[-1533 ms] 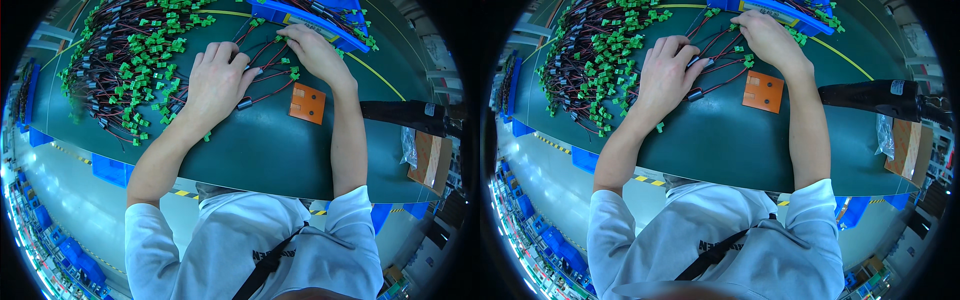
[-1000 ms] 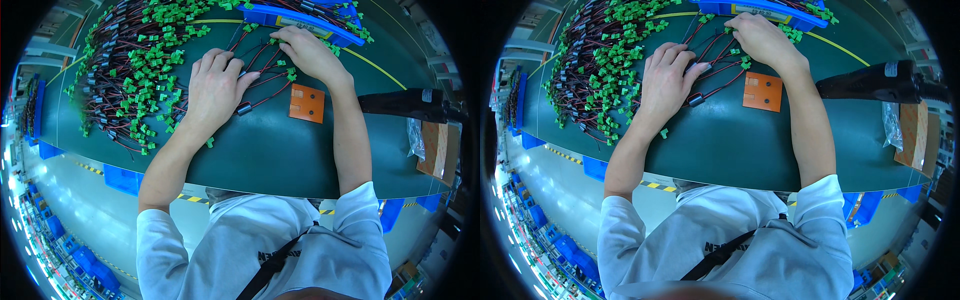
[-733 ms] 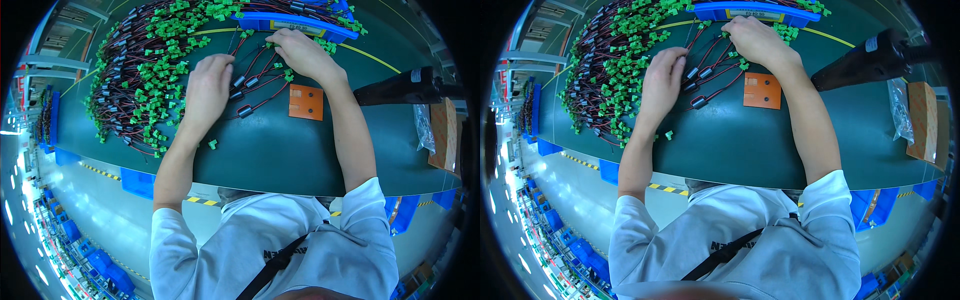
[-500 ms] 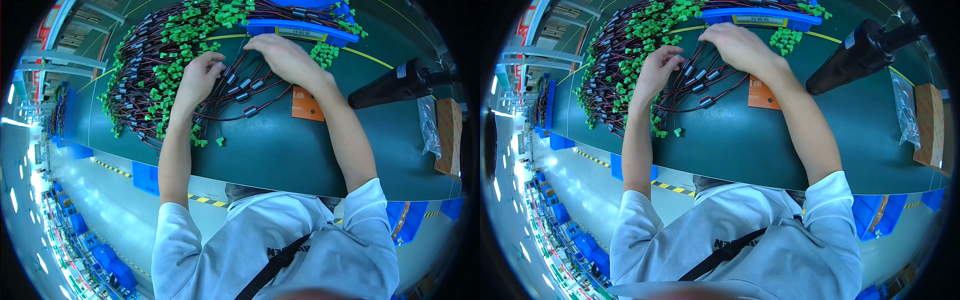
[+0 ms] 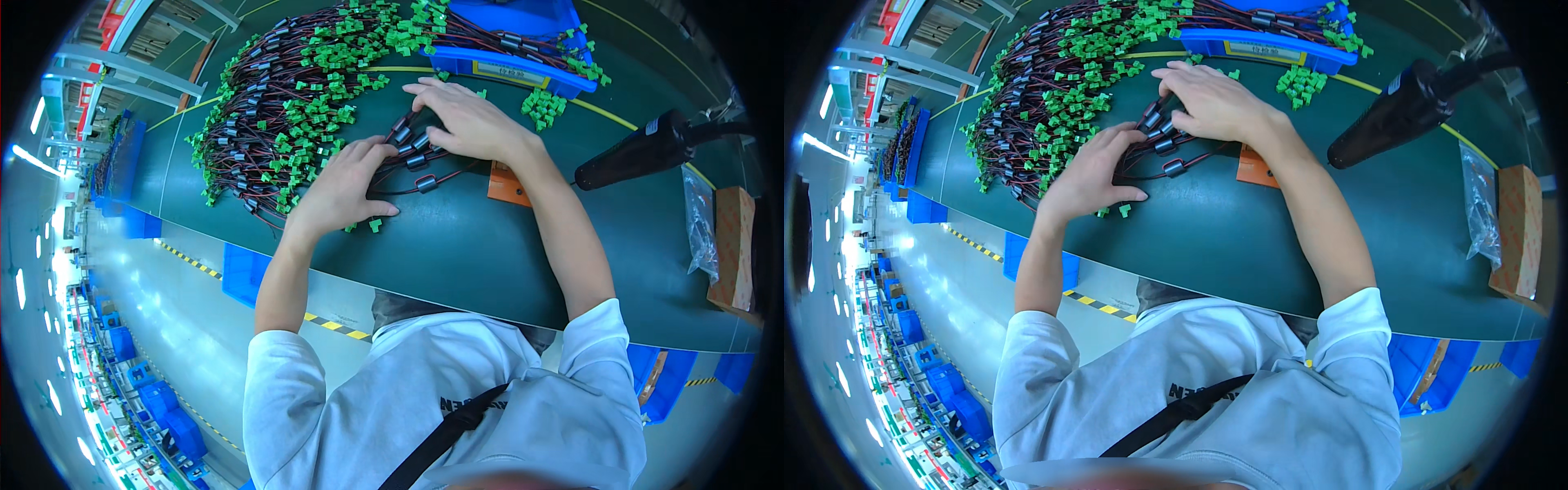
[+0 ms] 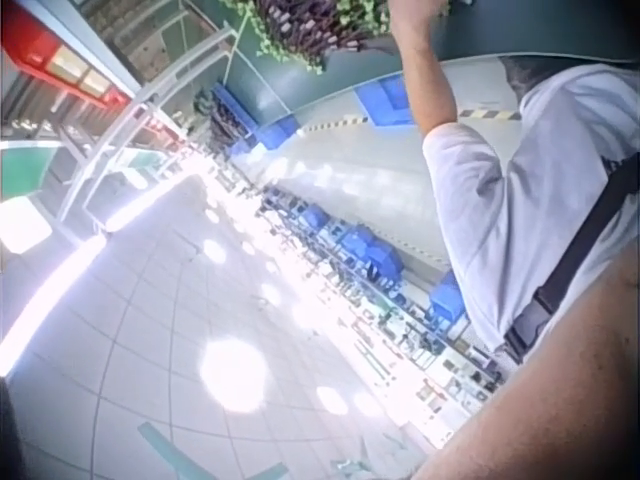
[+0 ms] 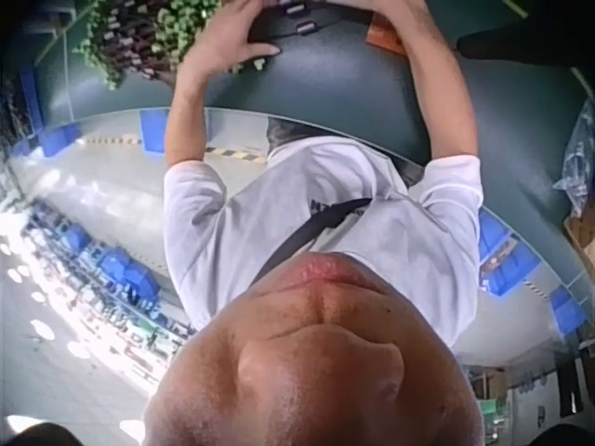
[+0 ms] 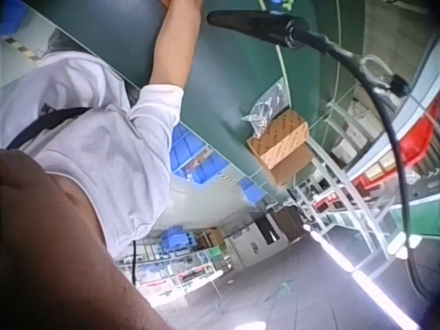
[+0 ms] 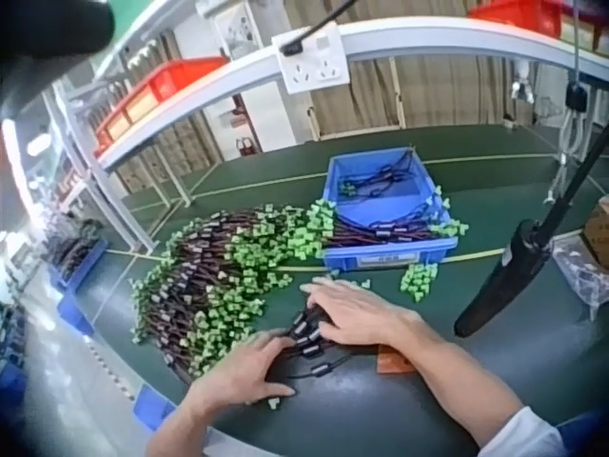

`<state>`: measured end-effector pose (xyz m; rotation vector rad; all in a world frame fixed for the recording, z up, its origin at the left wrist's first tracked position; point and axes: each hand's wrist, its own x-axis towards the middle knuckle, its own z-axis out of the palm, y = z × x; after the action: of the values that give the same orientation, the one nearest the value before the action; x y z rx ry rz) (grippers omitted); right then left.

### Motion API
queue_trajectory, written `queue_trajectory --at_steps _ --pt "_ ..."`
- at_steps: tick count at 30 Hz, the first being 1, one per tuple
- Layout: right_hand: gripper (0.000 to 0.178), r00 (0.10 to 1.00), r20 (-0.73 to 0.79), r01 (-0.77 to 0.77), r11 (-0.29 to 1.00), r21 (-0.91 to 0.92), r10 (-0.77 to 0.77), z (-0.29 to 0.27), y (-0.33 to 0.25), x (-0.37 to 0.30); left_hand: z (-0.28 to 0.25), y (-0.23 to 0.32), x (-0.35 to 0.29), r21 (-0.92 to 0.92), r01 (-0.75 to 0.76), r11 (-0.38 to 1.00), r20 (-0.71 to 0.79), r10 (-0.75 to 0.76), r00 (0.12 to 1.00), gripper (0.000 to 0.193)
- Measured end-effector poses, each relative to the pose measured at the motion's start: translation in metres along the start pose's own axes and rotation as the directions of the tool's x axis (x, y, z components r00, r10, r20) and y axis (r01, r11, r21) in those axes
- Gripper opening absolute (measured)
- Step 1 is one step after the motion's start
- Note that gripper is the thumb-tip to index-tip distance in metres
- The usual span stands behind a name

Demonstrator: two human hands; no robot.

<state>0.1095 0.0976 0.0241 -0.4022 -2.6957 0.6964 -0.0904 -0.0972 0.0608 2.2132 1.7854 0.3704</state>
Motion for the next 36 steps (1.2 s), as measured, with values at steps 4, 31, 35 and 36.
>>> queue_trajectory --at_steps 4,31,35,36 --pt "0.058 0.991 -0.002 0.132 0.971 -0.197 -0.135 0.01 0.004 0.012 0.015 -0.006 -0.006 0.066 -0.032 0.997 -0.134 0.041 0.99 0.063" --pt "0.011 0.986 0.112 0.159 0.879 -0.45 -0.121 -0.079 -0.005 -0.009 -0.079 -0.013 0.037 0.119 -0.187 0.975 -0.054 0.195 0.979 0.045" --pt "0.018 0.979 -0.137 -0.016 0.612 -0.791 -0.151 -0.161 0.051 0.013 -0.13 0.008 0.134 0.606 -0.245 0.756 -0.135 0.402 0.906 0.054" --pt "0.025 0.967 -0.162 -0.028 0.548 -0.836 -0.198 -0.177 0.074 0.014 -0.131 0.008 0.171 0.685 -0.263 0.679 -0.086 0.433 0.897 0.052"
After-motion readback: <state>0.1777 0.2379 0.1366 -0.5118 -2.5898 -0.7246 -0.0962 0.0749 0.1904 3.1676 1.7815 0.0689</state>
